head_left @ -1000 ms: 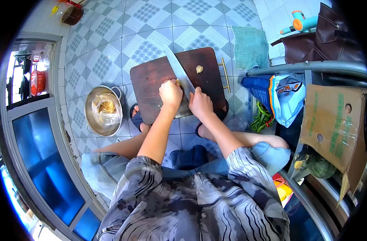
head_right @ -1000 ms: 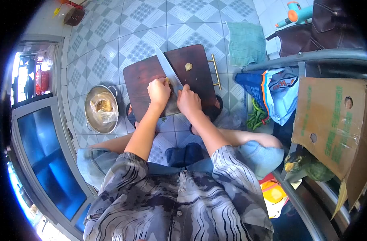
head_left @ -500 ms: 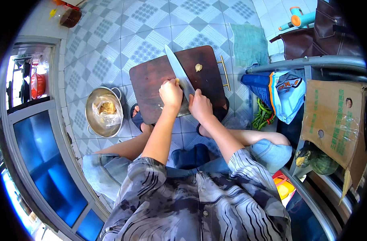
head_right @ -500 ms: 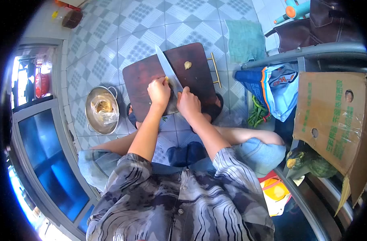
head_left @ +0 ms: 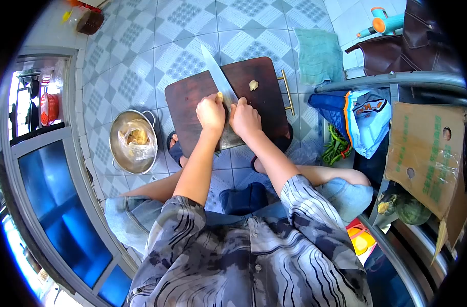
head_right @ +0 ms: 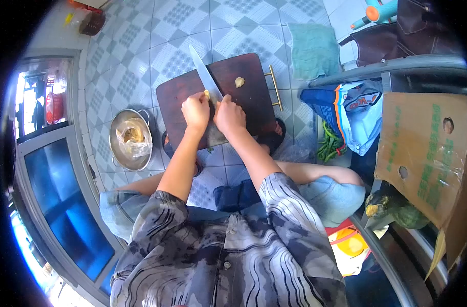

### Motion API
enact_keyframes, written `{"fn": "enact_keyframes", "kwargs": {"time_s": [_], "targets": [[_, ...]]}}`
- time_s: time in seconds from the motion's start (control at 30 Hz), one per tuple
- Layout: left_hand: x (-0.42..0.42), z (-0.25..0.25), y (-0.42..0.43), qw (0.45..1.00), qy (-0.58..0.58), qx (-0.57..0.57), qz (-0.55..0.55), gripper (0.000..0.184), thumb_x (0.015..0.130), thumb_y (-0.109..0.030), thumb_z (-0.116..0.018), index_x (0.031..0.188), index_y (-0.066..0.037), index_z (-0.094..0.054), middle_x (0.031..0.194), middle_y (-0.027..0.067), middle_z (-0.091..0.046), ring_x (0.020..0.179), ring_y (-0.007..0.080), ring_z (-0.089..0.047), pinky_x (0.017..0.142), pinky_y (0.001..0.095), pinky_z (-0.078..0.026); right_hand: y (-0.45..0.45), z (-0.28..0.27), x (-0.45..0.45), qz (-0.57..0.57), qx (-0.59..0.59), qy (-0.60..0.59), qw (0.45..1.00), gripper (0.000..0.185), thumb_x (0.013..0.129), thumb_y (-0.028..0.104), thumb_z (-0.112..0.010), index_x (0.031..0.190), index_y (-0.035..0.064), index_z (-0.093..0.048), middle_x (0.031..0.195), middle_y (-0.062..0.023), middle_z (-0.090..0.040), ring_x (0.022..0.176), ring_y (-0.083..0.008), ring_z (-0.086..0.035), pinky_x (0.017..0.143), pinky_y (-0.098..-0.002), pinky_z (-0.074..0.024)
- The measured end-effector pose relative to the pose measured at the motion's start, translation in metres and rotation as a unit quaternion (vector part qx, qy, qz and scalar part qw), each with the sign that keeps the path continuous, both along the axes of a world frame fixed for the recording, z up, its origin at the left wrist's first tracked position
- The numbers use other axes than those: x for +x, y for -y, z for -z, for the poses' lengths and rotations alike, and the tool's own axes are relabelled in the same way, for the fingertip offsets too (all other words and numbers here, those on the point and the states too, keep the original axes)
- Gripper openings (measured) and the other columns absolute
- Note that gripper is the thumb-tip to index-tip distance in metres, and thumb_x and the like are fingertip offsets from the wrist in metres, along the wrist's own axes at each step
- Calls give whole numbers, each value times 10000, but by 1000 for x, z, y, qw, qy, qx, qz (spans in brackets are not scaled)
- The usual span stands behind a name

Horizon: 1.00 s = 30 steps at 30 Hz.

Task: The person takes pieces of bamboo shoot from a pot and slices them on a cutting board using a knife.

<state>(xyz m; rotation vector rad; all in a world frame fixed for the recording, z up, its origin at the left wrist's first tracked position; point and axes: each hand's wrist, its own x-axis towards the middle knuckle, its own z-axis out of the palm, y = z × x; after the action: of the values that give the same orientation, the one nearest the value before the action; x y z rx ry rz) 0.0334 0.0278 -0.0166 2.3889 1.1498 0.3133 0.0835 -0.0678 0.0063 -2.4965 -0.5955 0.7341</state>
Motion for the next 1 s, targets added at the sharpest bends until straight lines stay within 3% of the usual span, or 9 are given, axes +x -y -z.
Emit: {"fn": "enact_keyframes", "kwargs": {"time_s": [0.07,0.13,0.2,0.37,0.5,0.6,0.87,0.93,1.0], "targets": [[-2,-2,-6,999,27,-28,-12,164,789,-173,-620,794,-14,-659,789,173,-650,726,353,-636,691,442,-510,-1,0,1,-1,2,4,1000,259,904,245,-483,917,-13,-467,800,-261,-640,789,-419,-641,717,-488,-516],[-5,-8,-11,998,-6,-60,-25,196,789,-209,-639,826,-17,-639,808,190,-657,751,365,-638,712,447,-506,-1,0,0,-2,-2,5,1000,255,903,242,-485,919,-12,-466,808,-263,-640,794,-421,-640,719,-491,-513],[2,-8,-15,991,-94,-91,42,272,820,-280,-610,867,-12,-616,840,223,-657,796,398,-637,734,460,-506,0,1,-1,-1,8,1,1000,262,904,247,-487,919,-14,-469,802,-273,-636,787,-431,-636,714,-498,-511],[19,-10,-18,972,-204,-53,109,296,840,-207,-484,874,64,-599,898,278,-644,866,398,-645,772,441,-522,5,7,2,-10,17,22,1000,274,904,253,-489,924,-19,-466,788,-288,-629,766,-442,-632,699,-513,-508],[21,-19,-5,957,-254,-71,122,293,819,-176,-480,920,61,-621,940,261,-648,891,366,-651,781,416,-527,20,2,-4,-26,3,-1,1000,264,905,244,-485,922,-17,-453,795,-285,-629,777,-439,-632,705,-515,-506],[16,-17,3,954,-245,-91,150,311,820,-190,-454,866,58,-636,921,274,-644,877,410,-640,791,452,-516,29,-1,-11,-27,-21,-19,999,257,906,232,-479,927,-22,-441,798,-277,-634,792,-432,-637,714,-506,-512],[22,-24,5,955,-249,-87,135,290,805,-177,-478,853,50,-652,919,268,-645,864,403,-643,767,452,-523,7,0,-1,-25,-2,-4,1000,266,911,250,-465,912,-15,-447,783,-259,-643,786,-415,-644,701,-478,-523],[24,-24,1,947,-276,-102,127,272,794,-202,-547,877,33,-655,954,226,-658,893,365,-650,795,416,-524,2,4,-1,-25,-3,0,1000,277,913,264,-459,918,-14,-448,793,-256,-644,789,-411,-646,700,-474,-523],[18,-23,4,953,-255,-92,133,272,798,-188,-514,858,41,-649,927,252,-650,875,393,-643,789,441,-517,6,5,-3,-21,-8,3,1000,278,914,267,-464,923,-11,-446,803,-251,-647,798,-407,-646,706,-472,-524]]}}
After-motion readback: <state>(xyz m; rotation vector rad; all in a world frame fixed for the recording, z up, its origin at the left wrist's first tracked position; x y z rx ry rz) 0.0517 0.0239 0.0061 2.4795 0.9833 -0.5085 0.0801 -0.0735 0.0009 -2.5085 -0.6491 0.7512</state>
